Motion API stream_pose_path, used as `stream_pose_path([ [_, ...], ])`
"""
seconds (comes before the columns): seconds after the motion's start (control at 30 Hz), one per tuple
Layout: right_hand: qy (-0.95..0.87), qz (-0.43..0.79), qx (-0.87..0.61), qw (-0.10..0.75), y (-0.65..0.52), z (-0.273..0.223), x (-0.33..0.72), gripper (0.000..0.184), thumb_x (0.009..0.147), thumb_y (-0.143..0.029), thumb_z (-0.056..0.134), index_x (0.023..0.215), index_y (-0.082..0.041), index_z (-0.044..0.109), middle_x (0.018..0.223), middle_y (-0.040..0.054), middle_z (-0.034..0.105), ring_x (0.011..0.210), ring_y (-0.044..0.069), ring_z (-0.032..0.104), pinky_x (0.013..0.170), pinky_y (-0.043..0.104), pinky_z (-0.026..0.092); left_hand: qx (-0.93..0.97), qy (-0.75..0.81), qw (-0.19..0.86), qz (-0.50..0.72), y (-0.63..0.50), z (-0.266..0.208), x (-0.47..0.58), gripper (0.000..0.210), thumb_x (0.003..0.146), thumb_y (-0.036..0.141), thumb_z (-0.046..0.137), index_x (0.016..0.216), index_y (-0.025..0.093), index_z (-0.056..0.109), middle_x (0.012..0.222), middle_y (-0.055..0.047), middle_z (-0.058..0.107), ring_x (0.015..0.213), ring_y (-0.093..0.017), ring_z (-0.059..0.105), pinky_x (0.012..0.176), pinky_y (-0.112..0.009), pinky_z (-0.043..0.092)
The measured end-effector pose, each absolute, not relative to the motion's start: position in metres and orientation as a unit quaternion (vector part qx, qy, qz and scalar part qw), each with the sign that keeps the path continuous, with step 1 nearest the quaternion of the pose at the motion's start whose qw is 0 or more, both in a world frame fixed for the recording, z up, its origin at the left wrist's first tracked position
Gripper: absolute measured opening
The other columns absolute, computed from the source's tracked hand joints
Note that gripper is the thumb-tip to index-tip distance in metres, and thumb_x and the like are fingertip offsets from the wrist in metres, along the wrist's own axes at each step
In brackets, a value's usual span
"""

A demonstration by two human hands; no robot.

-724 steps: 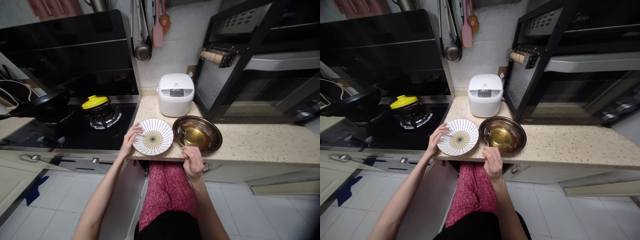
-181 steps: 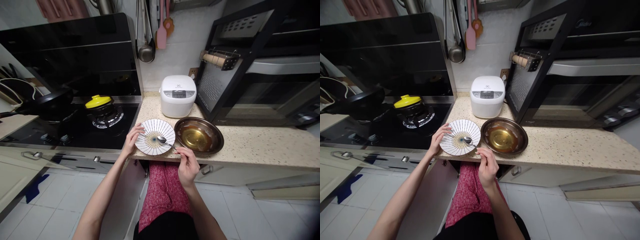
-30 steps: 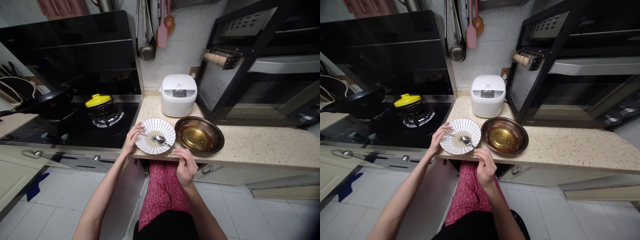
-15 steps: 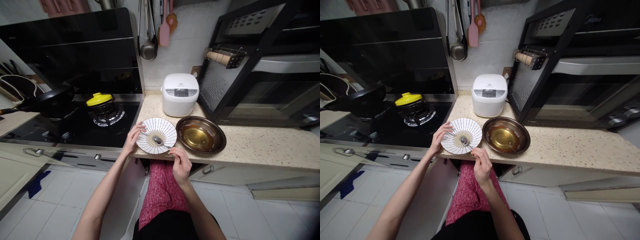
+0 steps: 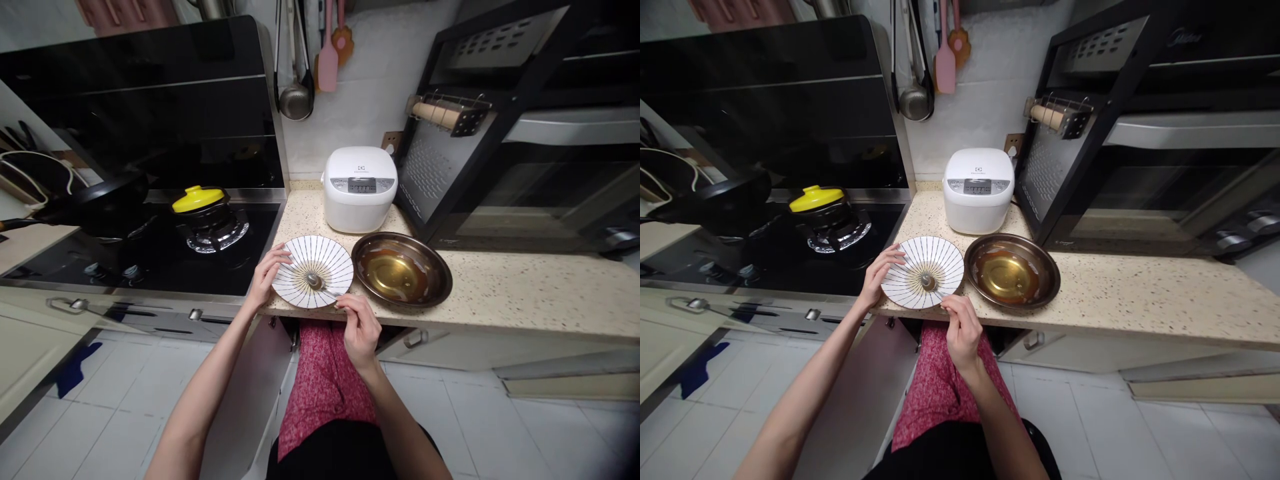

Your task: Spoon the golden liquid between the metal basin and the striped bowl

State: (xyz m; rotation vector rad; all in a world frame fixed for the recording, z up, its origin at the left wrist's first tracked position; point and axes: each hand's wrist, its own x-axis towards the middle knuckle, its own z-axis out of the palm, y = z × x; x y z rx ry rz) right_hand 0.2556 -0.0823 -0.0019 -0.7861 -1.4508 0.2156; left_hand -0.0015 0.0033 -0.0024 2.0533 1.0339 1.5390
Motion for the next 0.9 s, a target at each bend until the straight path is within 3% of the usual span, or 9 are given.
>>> stream_pose_path([
  [0.9, -0.628, 0.133, -0.375, 0.669, -0.0844, -0.002, 0.2545, 0.019, 0.102, -0.014, 0.053, 0.099, -0.022, 0.07, 0.09, 0.0042, 0.076, 0.083, 0.017, 0.074, 0.075, 0.032, 0.062, 0.727, 0.376, 0.182, 0.545, 0.0024, -0.0003, 0.0003, 0.043, 0.106, 0.049, 0.046, 0.1, 0.02, 0.078, 0.124, -0.012, 0.074, 0.146, -0.035, 0.053, 0.125, -0.062, 0.037],
])
